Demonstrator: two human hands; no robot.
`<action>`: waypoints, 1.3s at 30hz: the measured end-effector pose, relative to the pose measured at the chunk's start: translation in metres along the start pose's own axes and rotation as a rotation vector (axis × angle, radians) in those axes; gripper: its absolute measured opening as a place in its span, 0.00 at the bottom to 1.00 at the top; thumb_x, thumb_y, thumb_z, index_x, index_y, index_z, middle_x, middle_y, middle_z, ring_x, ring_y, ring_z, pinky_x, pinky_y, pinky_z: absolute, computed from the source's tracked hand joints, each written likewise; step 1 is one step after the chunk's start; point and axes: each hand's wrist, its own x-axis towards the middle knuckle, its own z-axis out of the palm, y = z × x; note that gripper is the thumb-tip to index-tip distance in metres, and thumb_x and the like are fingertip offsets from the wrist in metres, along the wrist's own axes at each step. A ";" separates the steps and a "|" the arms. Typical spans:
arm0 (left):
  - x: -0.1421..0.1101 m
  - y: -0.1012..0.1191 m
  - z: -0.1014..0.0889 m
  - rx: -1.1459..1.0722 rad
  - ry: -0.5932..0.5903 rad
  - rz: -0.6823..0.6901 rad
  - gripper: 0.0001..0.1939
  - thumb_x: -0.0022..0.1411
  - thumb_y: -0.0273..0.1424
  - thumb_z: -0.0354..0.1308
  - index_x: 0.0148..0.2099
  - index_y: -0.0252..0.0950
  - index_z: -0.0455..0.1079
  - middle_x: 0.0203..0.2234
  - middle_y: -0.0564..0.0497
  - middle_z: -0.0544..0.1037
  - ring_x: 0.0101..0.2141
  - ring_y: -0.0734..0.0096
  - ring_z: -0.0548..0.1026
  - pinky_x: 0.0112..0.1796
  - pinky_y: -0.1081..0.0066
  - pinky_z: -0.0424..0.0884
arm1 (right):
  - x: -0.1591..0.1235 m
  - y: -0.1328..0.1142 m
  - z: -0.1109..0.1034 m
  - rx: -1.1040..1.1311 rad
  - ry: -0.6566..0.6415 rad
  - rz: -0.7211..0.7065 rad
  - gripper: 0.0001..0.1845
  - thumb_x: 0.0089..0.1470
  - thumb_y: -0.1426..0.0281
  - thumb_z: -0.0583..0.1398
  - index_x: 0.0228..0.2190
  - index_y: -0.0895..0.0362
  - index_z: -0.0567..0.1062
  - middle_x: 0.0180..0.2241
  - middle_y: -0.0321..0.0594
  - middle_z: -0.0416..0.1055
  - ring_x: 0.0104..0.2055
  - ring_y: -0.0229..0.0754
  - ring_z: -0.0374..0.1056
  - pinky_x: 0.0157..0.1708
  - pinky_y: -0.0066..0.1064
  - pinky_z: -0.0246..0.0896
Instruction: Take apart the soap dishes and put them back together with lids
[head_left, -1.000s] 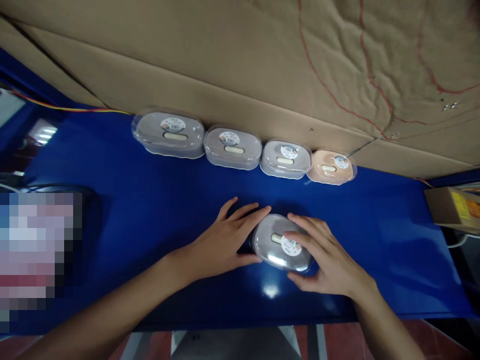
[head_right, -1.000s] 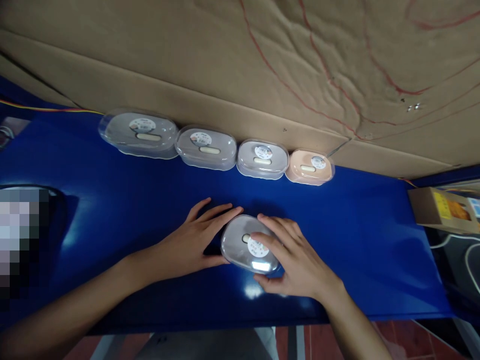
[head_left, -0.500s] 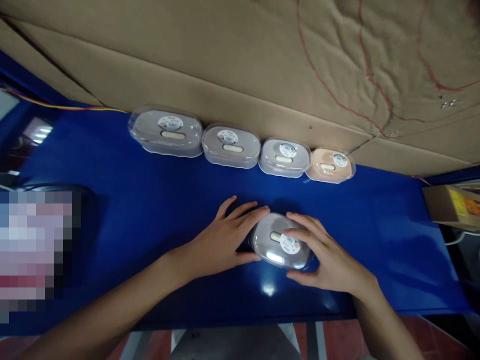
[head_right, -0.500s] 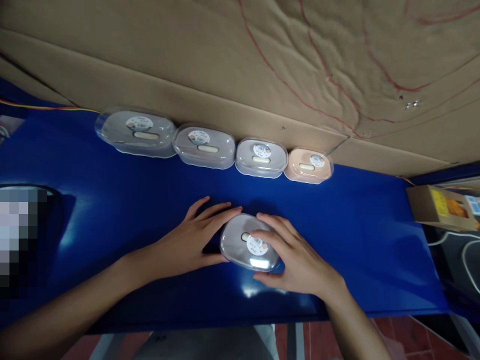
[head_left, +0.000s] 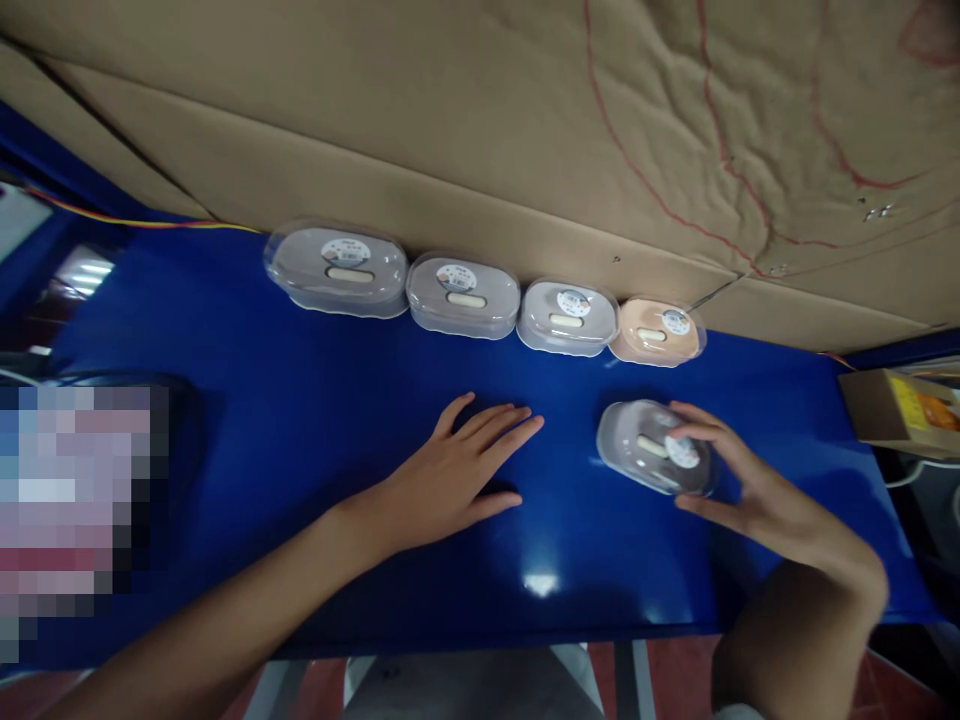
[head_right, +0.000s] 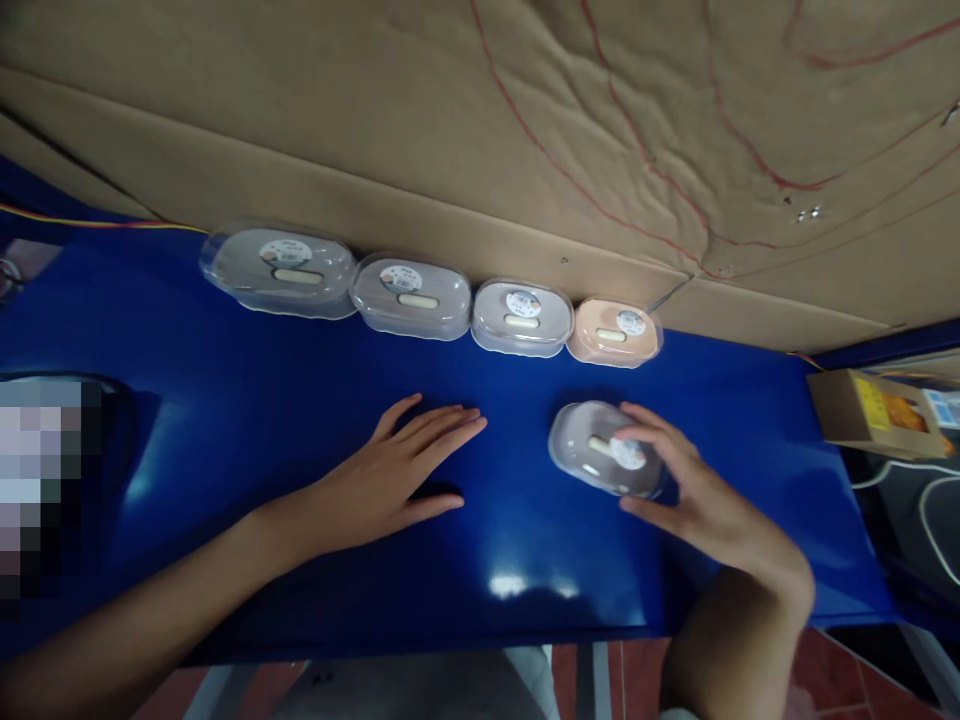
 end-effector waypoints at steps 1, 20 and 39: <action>0.000 0.000 0.000 0.009 0.005 0.003 0.39 0.80 0.45 0.56 0.82 0.41 0.44 0.76 0.38 0.63 0.75 0.48 0.61 0.74 0.37 0.44 | -0.006 0.014 -0.008 -0.009 0.047 0.051 0.34 0.61 0.52 0.68 0.65 0.39 0.67 0.77 0.42 0.54 0.79 0.59 0.52 0.75 0.59 0.53; -0.003 0.004 0.003 0.135 0.049 0.052 0.31 0.83 0.43 0.50 0.79 0.38 0.55 0.76 0.39 0.64 0.74 0.49 0.62 0.75 0.40 0.45 | 0.021 0.092 -0.012 -0.394 0.783 0.614 0.37 0.62 0.52 0.58 0.69 0.46 0.70 0.70 0.54 0.65 0.69 0.64 0.62 0.64 0.65 0.57; -0.002 0.001 0.003 0.122 0.041 0.050 0.31 0.82 0.43 0.53 0.79 0.39 0.56 0.75 0.39 0.64 0.73 0.48 0.65 0.75 0.39 0.46 | 0.016 0.079 -0.019 0.095 0.862 0.731 0.46 0.49 0.45 0.72 0.61 0.55 0.68 0.59 0.61 0.72 0.28 0.42 0.73 0.24 0.37 0.68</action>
